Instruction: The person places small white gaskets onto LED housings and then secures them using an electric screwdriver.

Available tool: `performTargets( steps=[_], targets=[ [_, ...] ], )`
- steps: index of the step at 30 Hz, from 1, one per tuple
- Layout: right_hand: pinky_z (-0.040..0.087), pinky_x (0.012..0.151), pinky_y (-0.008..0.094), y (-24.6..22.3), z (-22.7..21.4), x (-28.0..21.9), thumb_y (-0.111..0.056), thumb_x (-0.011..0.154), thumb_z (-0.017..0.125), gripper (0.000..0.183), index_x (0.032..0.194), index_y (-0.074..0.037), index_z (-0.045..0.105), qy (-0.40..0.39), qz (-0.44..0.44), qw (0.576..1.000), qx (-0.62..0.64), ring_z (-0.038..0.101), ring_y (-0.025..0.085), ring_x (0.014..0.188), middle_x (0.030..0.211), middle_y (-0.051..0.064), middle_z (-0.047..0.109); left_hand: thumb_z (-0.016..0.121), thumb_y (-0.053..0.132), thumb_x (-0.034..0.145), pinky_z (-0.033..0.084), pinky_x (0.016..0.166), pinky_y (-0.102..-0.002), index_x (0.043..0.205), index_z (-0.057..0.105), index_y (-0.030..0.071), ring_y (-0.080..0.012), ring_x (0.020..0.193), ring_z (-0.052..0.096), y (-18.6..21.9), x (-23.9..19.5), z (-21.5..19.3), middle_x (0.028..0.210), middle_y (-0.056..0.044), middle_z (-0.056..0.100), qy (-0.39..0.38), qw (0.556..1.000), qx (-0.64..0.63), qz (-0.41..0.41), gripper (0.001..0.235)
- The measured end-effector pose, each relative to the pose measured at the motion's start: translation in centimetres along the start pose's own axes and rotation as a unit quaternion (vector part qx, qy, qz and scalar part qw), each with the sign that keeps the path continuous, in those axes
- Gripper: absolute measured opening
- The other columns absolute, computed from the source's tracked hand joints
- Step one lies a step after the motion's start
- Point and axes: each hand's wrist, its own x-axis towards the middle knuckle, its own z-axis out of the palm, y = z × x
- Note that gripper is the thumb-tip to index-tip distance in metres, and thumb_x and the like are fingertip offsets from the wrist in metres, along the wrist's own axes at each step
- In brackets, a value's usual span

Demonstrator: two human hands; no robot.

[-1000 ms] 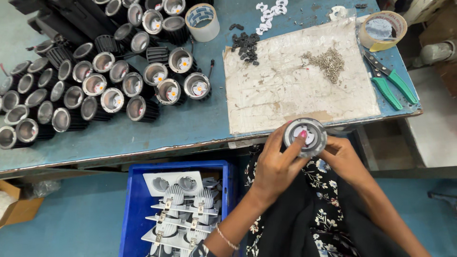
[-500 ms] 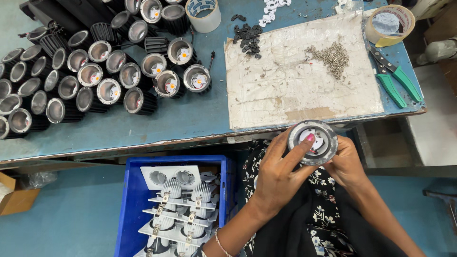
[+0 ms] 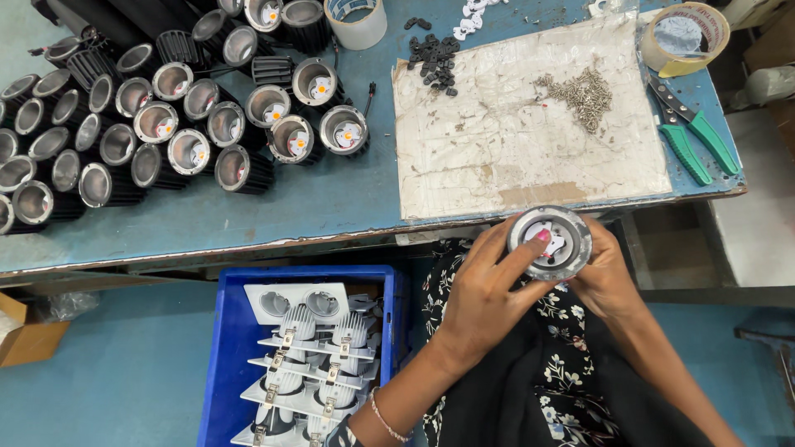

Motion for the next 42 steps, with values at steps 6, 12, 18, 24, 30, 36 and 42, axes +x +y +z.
performTargets(
  steps=[6,12,18,24,30,36,42],
  targets=[
    [0.057,0.098,0.032,-1.4,2.6,2.0,0.01,0.087,0.072,0.041,0.124,-0.002,0.058,0.029,-0.046,0.997,-0.052,0.069,0.016,0.11,0.12,0.01,0.069,0.087,0.02,0.079,0.052,0.112,-0.044,0.122,0.067,0.003,-0.0379,0.129,0.062,-2.8,1.4,1.2,0.136,-0.021,0.064,0.001,1.0,0.019,0.013,0.051],
    [0.057,0.087,0.027,-5.1,4.7,4.4,0.004,0.088,0.07,0.032,0.118,-0.002,0.06,0.067,0.038,0.944,-0.321,0.072,0.016,0.096,0.102,0.012,0.076,0.087,0.027,0.078,0.053,0.103,-0.044,0.117,0.067,0.002,-0.0387,0.121,0.063,-6.9,3.6,2.5,0.129,-0.022,0.065,-0.019,0.999,0.042,-0.03,0.05],
    [0.053,0.086,0.036,-9.9,7.5,1.9,-0.006,0.091,0.071,0.021,0.112,-0.008,0.073,0.129,-0.087,0.756,-0.636,0.07,0.027,0.093,0.116,0.011,0.07,0.082,0.022,0.084,0.051,0.107,-0.046,0.124,0.065,0.003,-0.0414,0.127,0.059,-7.4,2.8,3.2,0.136,-0.025,0.061,-0.043,0.996,0.072,-0.006,0.048],
    [0.042,0.111,0.043,-13.9,9.4,4.2,0.002,0.085,0.059,0.032,0.11,-0.012,0.074,-0.06,-0.167,0.717,-0.674,0.045,0.033,0.135,0.146,0.013,0.053,0.08,0.023,0.085,0.051,0.106,-0.046,0.124,0.065,0.003,-0.0418,0.127,0.059,-6.8,3.1,2.8,0.136,-0.026,0.06,-0.055,0.996,0.068,-0.02,0.047],
    [0.036,0.112,0.049,-15.9,10.6,8.1,0.002,0.069,0.063,0.035,0.1,-0.011,0.073,-0.254,-0.114,0.651,-0.707,0.039,0.037,0.14,0.148,0.014,0.047,0.08,0.025,0.086,0.051,0.105,-0.047,0.127,0.063,0.003,-0.0421,0.127,0.057,-6.8,3.2,2.6,0.136,-0.025,0.059,-0.067,0.995,0.074,-0.017,0.05],
    [0.036,0.107,0.048,-15.4,10.8,10.6,0.007,0.063,0.057,0.054,0.113,-0.008,0.072,-0.355,-0.063,0.608,-0.708,0.036,0.04,0.142,0.153,0.017,0.042,0.08,0.027,0.085,0.051,0.106,-0.046,0.119,0.064,0.005,-0.0407,0.129,0.057,-7.1,2.9,2.9,0.138,-0.025,0.058,-0.06,0.995,0.084,-0.009,0.044],
    [0.04,0.106,0.047,-14.7,10.8,11.8,0.005,0.068,0.055,0.047,0.111,-0.008,0.07,-0.377,-0.071,0.547,-0.744,0.044,0.037,0.132,0.15,0.017,0.044,0.081,0.027,0.085,0.051,0.105,-0.045,0.118,0.064,0.006,-0.0395,0.129,0.057,-7.3,3.0,2.8,0.139,-0.024,0.057,-0.071,0.994,0.084,-0.003,0.043]
  ],
)
